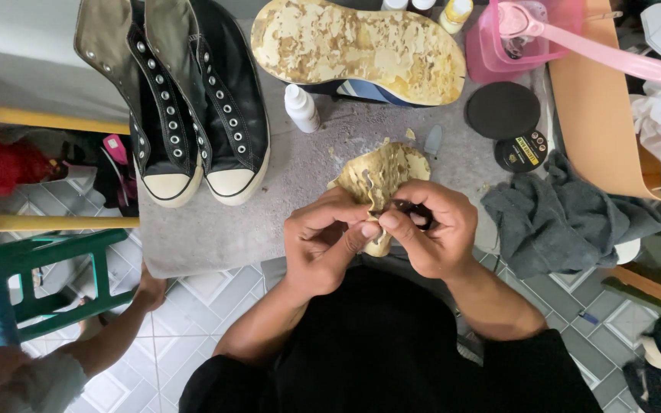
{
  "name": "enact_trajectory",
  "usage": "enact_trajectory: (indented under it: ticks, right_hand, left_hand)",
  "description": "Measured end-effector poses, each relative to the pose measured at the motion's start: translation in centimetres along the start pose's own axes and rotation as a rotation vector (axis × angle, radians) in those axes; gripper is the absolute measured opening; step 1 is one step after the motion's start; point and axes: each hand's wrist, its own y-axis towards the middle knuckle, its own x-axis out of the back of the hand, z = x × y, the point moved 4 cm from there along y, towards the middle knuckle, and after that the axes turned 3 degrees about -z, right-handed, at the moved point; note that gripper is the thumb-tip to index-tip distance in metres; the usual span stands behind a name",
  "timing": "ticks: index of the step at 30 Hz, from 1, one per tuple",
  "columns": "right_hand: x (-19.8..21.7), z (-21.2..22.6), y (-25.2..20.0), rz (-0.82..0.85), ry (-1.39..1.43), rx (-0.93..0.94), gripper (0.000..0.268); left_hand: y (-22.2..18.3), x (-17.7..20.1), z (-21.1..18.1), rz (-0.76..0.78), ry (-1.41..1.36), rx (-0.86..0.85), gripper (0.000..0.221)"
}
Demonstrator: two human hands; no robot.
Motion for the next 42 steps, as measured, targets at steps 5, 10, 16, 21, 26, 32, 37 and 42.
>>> enact_trajectory:
  ticks: [5,10,16,21,26,32,37,42]
  right_hand:
    - [0.2,1.4,2.4,0.148,0.061,0.016,0.017]
    - [0.0,2.5,3.4,0.212,0.046,0.018,0.017]
    - [-0.3,1.9,2.3,0.160,0.023,-0.007,0.017]
    - [-0.6,0.9,1.1,0.030,0.048,-0.010,0.019]
    - [-0.7,-0.2,-0.2,-0.040,0.001,-0.013,0.019]
    - [-1.0,-1.0,-0.7,-0.081,0.024,-0.048,0.018]
    - [-0.3,-2.1,-0.1,0.031,0.019,-0.099,0.020]
    - [0.3,-0.9,1.4,0.144,-0.005,-0.089,0.019]
  left_hand:
    - [-0.3,0.2,0.0,0.016,0.027,-0.016,0.016]
    - [-0.2,0.2,-0.3,0.021,0.071,-0.026,0.017]
    - [-0.2,-0.3,-0.7,-0.019,0.125,-0.117,0.015]
    - [-0.6,-0.2,-0.1,-0.043,0.129,-0.158,0.013]
    - [-0.9,-0.2,0.6,-0.063,0.098,-0.155,0.010]
    - [-0.6,0.0,0.6,-0.081,0.086,-0.158,0.010]
    - [-0.1,1.1,1.3,-0.060,-0.055,-0.089,0.017]
    - [-0.3,0.9,1.9,-0.018,-0.125,0.016,0.021]
